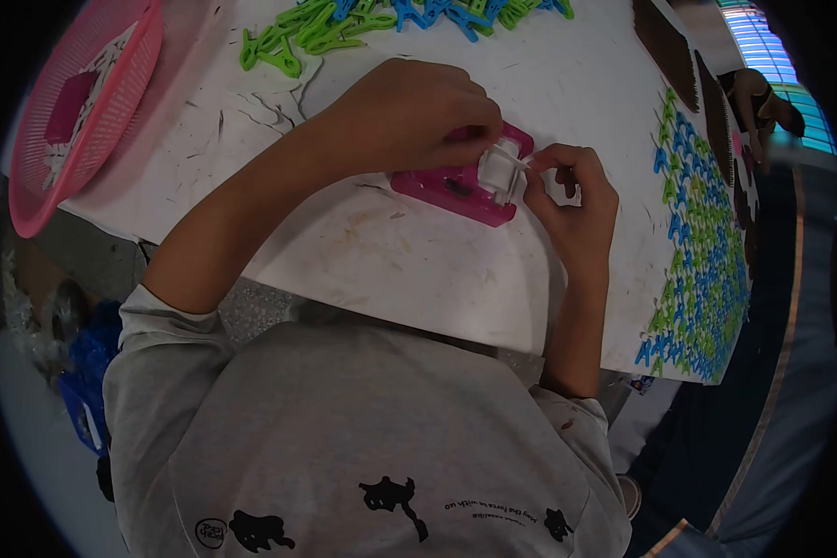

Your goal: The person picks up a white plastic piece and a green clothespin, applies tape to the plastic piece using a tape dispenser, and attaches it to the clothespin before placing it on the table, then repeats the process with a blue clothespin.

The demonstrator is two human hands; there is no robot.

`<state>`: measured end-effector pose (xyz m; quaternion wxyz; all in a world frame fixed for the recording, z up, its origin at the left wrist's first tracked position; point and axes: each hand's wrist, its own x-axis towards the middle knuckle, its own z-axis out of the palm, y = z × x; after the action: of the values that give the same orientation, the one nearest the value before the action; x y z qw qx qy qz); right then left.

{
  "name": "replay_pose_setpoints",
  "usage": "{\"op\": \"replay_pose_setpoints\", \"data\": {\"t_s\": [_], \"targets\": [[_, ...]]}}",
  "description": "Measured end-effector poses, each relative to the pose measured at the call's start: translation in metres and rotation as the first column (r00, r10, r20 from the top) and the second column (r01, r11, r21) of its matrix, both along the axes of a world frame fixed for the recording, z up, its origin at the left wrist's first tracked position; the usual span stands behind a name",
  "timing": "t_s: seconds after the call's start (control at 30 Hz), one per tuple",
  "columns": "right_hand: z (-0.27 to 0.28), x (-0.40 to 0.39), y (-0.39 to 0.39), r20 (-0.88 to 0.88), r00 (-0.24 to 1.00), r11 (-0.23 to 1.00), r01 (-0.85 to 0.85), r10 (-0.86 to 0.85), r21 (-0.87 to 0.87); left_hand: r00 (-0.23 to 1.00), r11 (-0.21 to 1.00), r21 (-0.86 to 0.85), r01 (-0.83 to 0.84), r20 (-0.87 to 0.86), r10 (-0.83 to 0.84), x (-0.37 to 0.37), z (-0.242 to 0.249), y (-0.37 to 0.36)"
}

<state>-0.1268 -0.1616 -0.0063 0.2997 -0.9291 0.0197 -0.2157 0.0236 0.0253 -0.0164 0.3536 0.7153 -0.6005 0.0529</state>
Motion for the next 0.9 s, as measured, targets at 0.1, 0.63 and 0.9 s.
{"op": "replay_pose_setpoints", "data": {"t_s": [0.1,0.63,0.9], "targets": [[0.001,-0.001,0.0,-0.011,1.0,1.0,0.0,0.0,0.009,0.999,1.0,0.008,0.005,-0.043,-0.004,0.0,-0.001,-0.001],[0.011,-0.006,-0.008,-0.019,1.0,1.0,-0.017,0.016,-0.012,0.99,1.0,-0.008,-0.004,-0.141,0.003,-0.009,-0.002,-0.01],[0.006,-0.005,-0.011,0.119,0.992,0.995,-0.045,0.034,0.092,0.958,0.998,0.051,-0.031,-0.282,0.045,-0.014,0.0,-0.013]]}}
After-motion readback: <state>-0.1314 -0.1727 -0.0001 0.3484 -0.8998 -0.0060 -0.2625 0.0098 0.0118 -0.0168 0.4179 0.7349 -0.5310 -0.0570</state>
